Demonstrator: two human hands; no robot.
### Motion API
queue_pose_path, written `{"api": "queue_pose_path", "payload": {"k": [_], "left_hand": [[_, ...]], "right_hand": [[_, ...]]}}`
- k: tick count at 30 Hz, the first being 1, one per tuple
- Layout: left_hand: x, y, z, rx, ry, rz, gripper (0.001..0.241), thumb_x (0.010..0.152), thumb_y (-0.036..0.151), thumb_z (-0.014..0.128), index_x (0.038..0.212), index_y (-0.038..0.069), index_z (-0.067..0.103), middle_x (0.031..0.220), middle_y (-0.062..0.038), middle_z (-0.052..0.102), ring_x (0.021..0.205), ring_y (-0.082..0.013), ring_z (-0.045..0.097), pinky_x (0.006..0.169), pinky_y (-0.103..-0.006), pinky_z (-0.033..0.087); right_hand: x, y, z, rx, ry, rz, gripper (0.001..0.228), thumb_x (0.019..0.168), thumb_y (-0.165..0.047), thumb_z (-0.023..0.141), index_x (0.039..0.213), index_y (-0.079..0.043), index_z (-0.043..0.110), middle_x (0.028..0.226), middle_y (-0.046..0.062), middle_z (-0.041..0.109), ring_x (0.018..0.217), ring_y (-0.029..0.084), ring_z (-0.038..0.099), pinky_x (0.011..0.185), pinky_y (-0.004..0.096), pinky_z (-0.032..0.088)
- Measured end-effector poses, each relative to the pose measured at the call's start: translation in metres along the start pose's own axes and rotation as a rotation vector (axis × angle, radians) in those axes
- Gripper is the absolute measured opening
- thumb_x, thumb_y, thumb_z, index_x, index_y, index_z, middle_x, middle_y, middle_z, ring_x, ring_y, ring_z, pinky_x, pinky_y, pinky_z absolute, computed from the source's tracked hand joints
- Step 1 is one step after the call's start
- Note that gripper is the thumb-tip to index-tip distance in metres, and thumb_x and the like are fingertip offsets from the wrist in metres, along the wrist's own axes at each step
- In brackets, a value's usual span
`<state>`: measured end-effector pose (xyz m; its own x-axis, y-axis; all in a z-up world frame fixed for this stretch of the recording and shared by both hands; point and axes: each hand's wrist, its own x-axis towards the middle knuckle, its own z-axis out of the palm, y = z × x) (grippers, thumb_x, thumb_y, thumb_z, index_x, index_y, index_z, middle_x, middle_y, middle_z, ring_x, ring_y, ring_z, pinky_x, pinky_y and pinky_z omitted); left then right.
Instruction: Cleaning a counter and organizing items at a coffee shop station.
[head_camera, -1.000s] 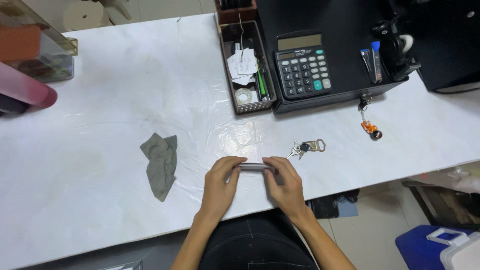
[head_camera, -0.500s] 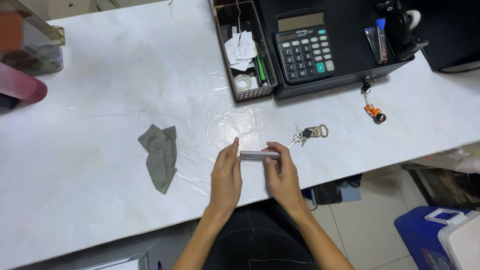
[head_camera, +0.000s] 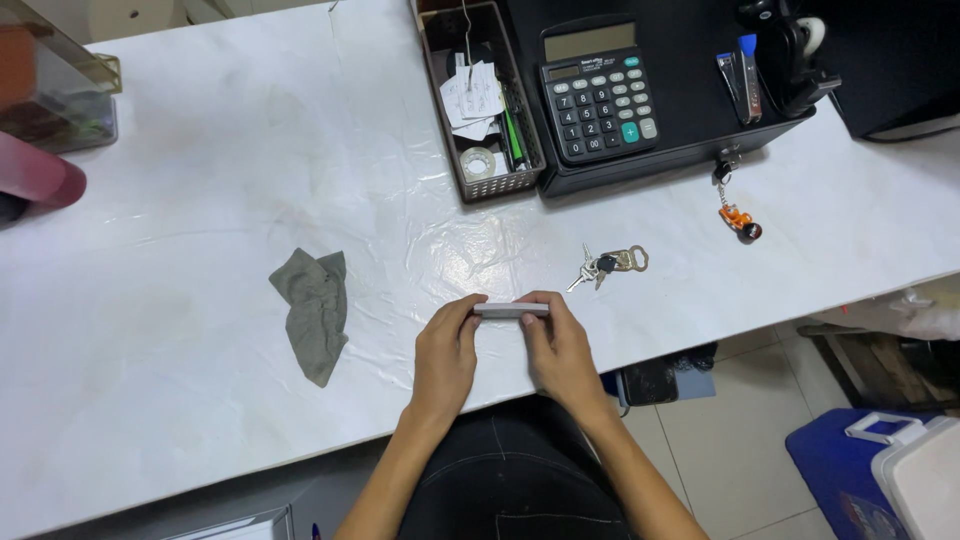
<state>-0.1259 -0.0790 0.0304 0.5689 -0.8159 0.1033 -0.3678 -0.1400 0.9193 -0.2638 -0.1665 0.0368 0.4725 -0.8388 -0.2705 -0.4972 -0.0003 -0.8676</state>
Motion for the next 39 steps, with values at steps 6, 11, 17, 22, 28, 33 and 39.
{"api": "queue_pose_path", "payload": {"k": [6,11,17,22,28,33,39], "left_hand": [[0.008,0.002,0.005,-0.089,-0.038,-0.127,0.025,0.093,0.002,0.066,0.117,0.003,0.073,0.106,-0.013,0.077,0.094,-0.0223,0.075,0.084,-0.0315,0.058],[0.037,0.027,-0.006,-0.497,-0.211,-0.116,0.048,0.085,-0.001,0.077,0.131,0.002,0.064,0.118,-0.014,0.071,0.104,-0.0199,0.070,0.094,-0.0317,0.058],[0.087,0.070,0.004,-0.729,-0.441,0.031,0.086,0.076,-0.005,0.084,0.151,0.006,0.044,0.138,-0.013,0.056,0.123,-0.0198,0.060,0.106,-0.0327,0.053],[0.118,0.071,0.010,-0.864,-0.563,0.137,0.080,0.083,-0.001,0.082,0.153,0.003,0.041,0.150,-0.010,0.052,0.140,-0.0218,0.053,0.117,-0.0381,0.049],[0.139,0.074,0.008,-0.874,-0.590,0.071,0.083,0.093,0.015,0.076,0.162,0.009,0.030,0.152,-0.011,0.052,0.140,-0.0227,0.054,0.118,-0.0419,0.047],[0.170,0.090,0.006,-0.845,-0.559,0.076,0.098,0.090,0.022,0.075,0.166,0.015,0.014,0.155,-0.015,0.051,0.139,-0.0243,0.054,0.116,-0.0421,0.045],[0.208,0.080,0.021,-0.906,-0.388,0.155,0.094,0.093,0.014,0.075,0.166,0.008,0.017,0.155,-0.018,0.047,0.140,-0.0244,0.050,0.116,-0.0401,0.043]], "right_hand": [[0.011,-0.007,-0.018,0.019,0.008,-0.094,0.021,0.101,-0.010,0.057,0.120,-0.002,0.063,0.086,0.006,0.072,0.076,0.011,0.064,0.069,0.025,0.051],[0.034,-0.006,-0.063,0.502,-0.014,-0.123,0.034,0.097,-0.004,0.065,0.129,-0.001,0.056,0.092,0.004,0.067,0.078,0.006,0.056,0.066,0.022,0.044],[0.043,-0.065,-0.105,0.733,-0.162,-0.034,0.040,0.093,-0.006,0.067,0.131,0.000,0.057,0.092,0.006,0.071,0.069,0.004,0.051,0.059,0.019,0.039],[0.052,-0.093,-0.114,0.645,-0.139,-0.039,0.043,0.092,-0.012,0.071,0.132,0.001,0.063,0.100,0.007,0.070,0.073,0.006,0.053,0.056,0.021,0.038],[0.062,-0.128,-0.134,-0.123,-0.031,-0.673,0.062,0.070,-0.019,0.091,0.124,0.004,0.068,0.121,0.012,0.068,0.108,0.022,0.064,0.090,0.033,0.051],[0.078,-0.167,-0.136,-0.232,0.031,-0.508,0.061,0.069,-0.019,0.086,0.126,-0.004,0.070,0.108,0.009,0.072,0.096,0.021,0.071,0.085,0.034,0.057],[0.131,-0.177,-0.139,-0.347,0.137,-0.490,0.055,0.066,-0.023,0.088,0.114,-0.002,0.072,0.099,0.011,0.070,0.090,0.024,0.072,0.077,0.035,0.057]]}}
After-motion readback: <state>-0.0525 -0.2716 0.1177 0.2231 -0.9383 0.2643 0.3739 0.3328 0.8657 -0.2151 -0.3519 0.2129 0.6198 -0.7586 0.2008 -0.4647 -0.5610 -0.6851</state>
